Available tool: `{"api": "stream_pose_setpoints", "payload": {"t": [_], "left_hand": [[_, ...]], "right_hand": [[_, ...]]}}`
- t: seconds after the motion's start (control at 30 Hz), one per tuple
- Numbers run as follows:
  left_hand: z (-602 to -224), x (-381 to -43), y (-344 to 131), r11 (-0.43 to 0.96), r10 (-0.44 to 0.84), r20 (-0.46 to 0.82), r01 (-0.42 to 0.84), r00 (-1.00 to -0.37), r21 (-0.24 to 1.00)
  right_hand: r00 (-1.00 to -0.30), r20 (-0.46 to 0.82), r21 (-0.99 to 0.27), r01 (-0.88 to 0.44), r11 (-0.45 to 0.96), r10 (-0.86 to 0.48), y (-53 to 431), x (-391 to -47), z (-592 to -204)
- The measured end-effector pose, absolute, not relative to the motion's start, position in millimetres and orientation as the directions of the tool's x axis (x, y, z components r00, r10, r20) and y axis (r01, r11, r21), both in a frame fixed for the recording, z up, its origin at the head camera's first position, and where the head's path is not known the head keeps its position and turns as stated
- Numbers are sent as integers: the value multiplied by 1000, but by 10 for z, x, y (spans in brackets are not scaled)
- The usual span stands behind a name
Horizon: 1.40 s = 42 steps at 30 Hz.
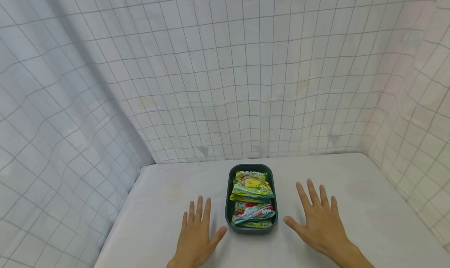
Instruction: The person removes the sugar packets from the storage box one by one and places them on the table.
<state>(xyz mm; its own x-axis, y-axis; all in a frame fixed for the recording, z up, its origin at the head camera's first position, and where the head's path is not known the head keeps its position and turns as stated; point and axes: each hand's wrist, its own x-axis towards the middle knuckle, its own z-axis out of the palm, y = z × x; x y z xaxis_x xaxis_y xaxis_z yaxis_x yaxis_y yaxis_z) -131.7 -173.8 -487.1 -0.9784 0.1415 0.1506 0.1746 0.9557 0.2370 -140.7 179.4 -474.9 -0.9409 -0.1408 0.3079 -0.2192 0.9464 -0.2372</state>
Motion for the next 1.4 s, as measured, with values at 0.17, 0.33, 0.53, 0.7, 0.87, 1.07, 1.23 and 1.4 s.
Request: {"api": "stream_pose_setpoints", "payload": {"t": [0.17,0.33,0.53,0.7,0.87,1.07,1.23,1.4], "left_hand": [[-4888,-1324,-1729,951,140,151,175,-979,254],[-4919,-1339,-1711,947,131,149,168,-980,274],[-4944,-1361,-1687,942,116,135,152,-984,299],[-4963,-1383,-1673,938,120,140,158,-983,308],[-4995,-1410,-1645,930,132,185,186,-974,316],[-5026,-1431,-1610,913,159,279,249,-947,324],[-5054,-1433,-1558,884,162,289,269,-944,382],[-5067,-1434,-1492,837,185,263,292,-947,462]], "right_hand": [[-940,310,-244,-226,943,-145,1768,-1416,-4741],[-937,315,-267,-242,933,-153,1734,-1439,-4737],[-942,302,-285,-238,929,-148,1683,-1478,-4714],[-934,323,-297,-253,921,-153,1650,-1516,-4692],[-934,321,-319,-264,910,-159,1637,-1555,-4659],[-929,333,-325,-276,905,-164,1636,-1613,-4622],[-925,339,-357,-292,887,-169,1616,-1685,-4599],[-924,346,-397,-303,866,-165,1586,-1763,-4582]]}}
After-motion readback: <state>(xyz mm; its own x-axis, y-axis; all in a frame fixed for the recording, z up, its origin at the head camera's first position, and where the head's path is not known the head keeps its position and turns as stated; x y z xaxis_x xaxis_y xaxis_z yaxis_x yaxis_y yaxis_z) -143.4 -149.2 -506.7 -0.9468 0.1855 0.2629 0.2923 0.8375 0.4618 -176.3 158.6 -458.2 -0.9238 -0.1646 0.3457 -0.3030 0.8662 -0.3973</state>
